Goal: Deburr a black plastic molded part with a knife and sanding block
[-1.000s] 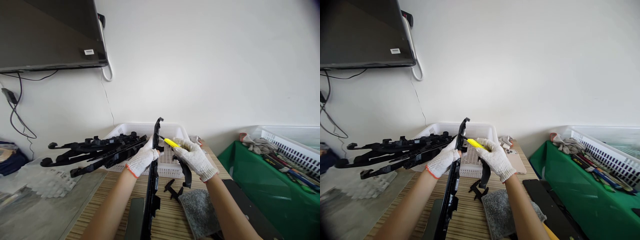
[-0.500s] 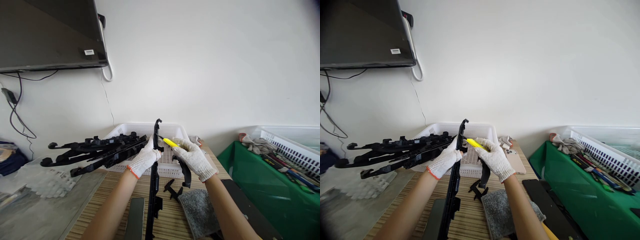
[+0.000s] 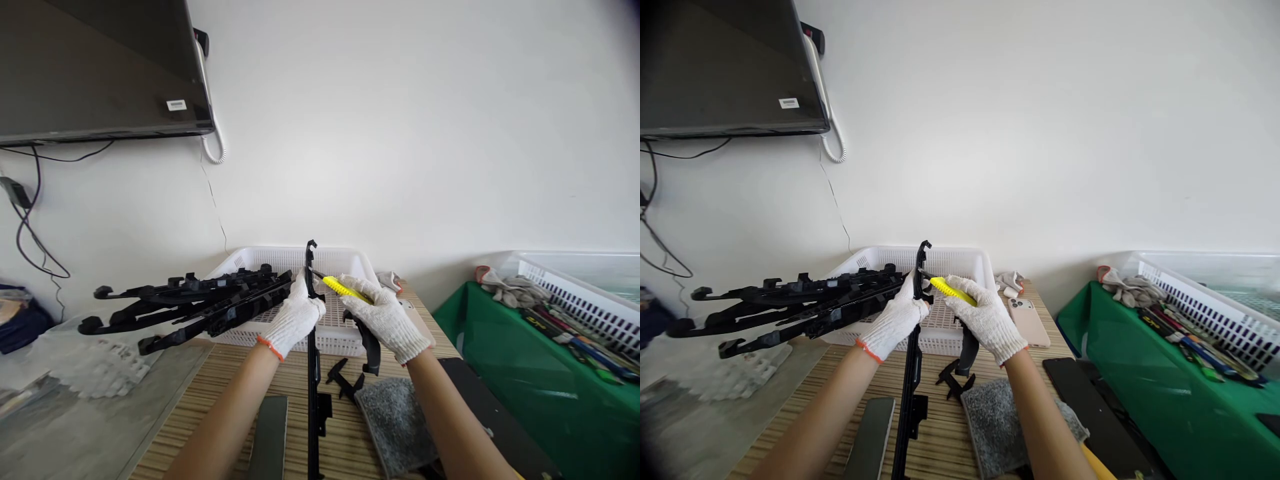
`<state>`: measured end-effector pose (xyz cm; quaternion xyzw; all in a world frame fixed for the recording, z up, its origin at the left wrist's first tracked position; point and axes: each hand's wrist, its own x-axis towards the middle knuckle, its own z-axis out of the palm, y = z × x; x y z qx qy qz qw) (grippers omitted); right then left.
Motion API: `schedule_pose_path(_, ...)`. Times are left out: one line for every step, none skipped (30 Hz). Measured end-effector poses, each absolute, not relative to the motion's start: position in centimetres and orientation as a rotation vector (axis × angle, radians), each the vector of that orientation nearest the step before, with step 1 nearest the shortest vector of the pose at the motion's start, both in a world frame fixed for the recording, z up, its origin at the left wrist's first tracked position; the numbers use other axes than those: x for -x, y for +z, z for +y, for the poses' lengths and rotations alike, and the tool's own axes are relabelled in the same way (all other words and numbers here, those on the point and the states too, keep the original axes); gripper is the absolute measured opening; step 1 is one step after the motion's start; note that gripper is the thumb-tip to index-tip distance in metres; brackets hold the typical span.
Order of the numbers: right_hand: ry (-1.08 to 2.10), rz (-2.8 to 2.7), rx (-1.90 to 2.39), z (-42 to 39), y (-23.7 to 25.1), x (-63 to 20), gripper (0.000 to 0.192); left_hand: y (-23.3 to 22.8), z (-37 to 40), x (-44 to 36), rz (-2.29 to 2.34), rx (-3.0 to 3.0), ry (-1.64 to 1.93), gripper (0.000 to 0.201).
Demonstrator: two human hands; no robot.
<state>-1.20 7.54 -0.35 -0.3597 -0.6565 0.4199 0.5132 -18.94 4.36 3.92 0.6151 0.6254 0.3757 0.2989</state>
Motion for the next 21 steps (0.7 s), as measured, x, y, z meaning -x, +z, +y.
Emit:
schedule_pose_path(1.013, -1.577, 0.862, 7.56, -0.37, 1.2, 0.054, 3.91, 4.37, 18.96, 1.662, -1.634, 0.996, 0.081)
schedule_pose_path(1.019, -1.573, 0.862, 7.6, -0.41, 1.17, 0.054, 3.91, 4.36, 18.99, 1.661, -1.634, 0.993, 0.081)
schedule_pose_path(1.027, -1.565, 0.866, 7.65, -0.47, 1.12, 0.054, 3.92, 4.35, 19.04, 1.658, -1.632, 0.99, 0.081)
schedule_pose_path(1.036, -1.555, 0.875, 7.72, -0.54, 1.05, 0.055, 3.94, 4.32, 19.1, 1.653, -1.629, 0.985, 0.081)
schedule_pose_path(1.044, -1.542, 0.885, 7.8, -0.61, 0.96, 0.055, 3.95, 4.29, 19.16, 1.645, -1.627, 0.975, 0.081)
schedule_pose_path(1.053, -1.53, 0.893, 7.87, -0.67, 0.86, 0.056, 3.95, 4.27, 19.23, 1.637, -1.627, 0.963, 0.081)
schedule_pose_path(1.062, -1.519, 0.897, 7.94, -0.73, 0.77, 0.057, 3.94, 4.25, 19.3, 1.634, -1.625, 0.947, 0.082)
schedule_pose_path(1.072, -1.512, 0.896, 7.99, -0.77, 0.69, 0.058, 3.92, 4.24, 19.36, 1.636, -1.622, 0.927, 0.083)
schedule_pose_path(1.081, -1.511, 0.891, 8.01, -0.79, 0.63, 0.059, 3.88, 4.25, 19.43, 1.638, -1.619, 0.914, 0.083)
schedule_pose_path(1.088, -1.514, 0.884, 8.02, -0.81, 0.6, 0.06, 3.82, 4.27, 19.5, 1.635, -1.619, 0.908, 0.083)
schedule_pose_path(1.092, -1.519, 0.878, 8.0, -0.81, 0.59, 0.061, 3.74, 4.3, 19.57, 1.626, -1.619, 0.911, 0.084)
schedule_pose_path(1.088, -1.524, 0.876, 7.98, -0.8, 0.61, 0.061, 3.66, 4.34, 19.63, 1.611, -1.622, 0.923, 0.084)
schedule_pose_path(1.078, -1.524, 0.878, 7.94, -0.79, 0.65, 0.062, 3.56, 4.37, 19.68, 1.586, -1.631, 0.938, 0.084)
schedule_pose_path(1.068, -1.523, 0.882, 7.91, -0.78, 0.69, 0.063, 3.47, 4.4, 19.72, 1.559, -1.642, 0.953, 0.085)
schedule_pose_path(1.058, -1.522, 0.891, 7.88, -0.76, 0.74, 0.064, 3.39, 4.41, 19.75, 1.539, -1.654, 0.965, 0.085)
schedule_pose_path(1.049, -1.519, 0.902, 7.87, -0.74, 0.78, 0.064, 3.33, 4.41, 19.77, 1.527, -1.665, 0.971, 0.085)
schedule_pose_path(1.046, -1.514, 0.913, 7.86, -0.73, 0.81, 0.064, 3.3, 4.4, 19.76, 1.525, -1.674, 0.976, 0.085)
schedule_pose_path(1.046, -1.511, 0.922, 7.86, -0.73, 0.81, 0.064, 3.3, 4.37, 19.74, 1.527, -1.678, 0.981, 0.084)
schedule_pose_path(1.048, -1.511, 0.925, 7.87, -0.73, 0.8, 0.062, 3.32, 4.34, 19.71, 1.531, -1.675, 0.99, 0.084)
schedule_pose_path(1.048, -1.513, 0.922, 7.87, -0.73, 0.77, 0.06, 3.36, 4.31, 19.68, 1.532, -1.667, 1.002, 0.084)
schedule_pose_path(1.047, -1.516, 0.919, 7.88, -0.72, 0.73, 0.057, 3.41, 4.27, 19.66, 1.527, -1.655, 1.014, 0.083)
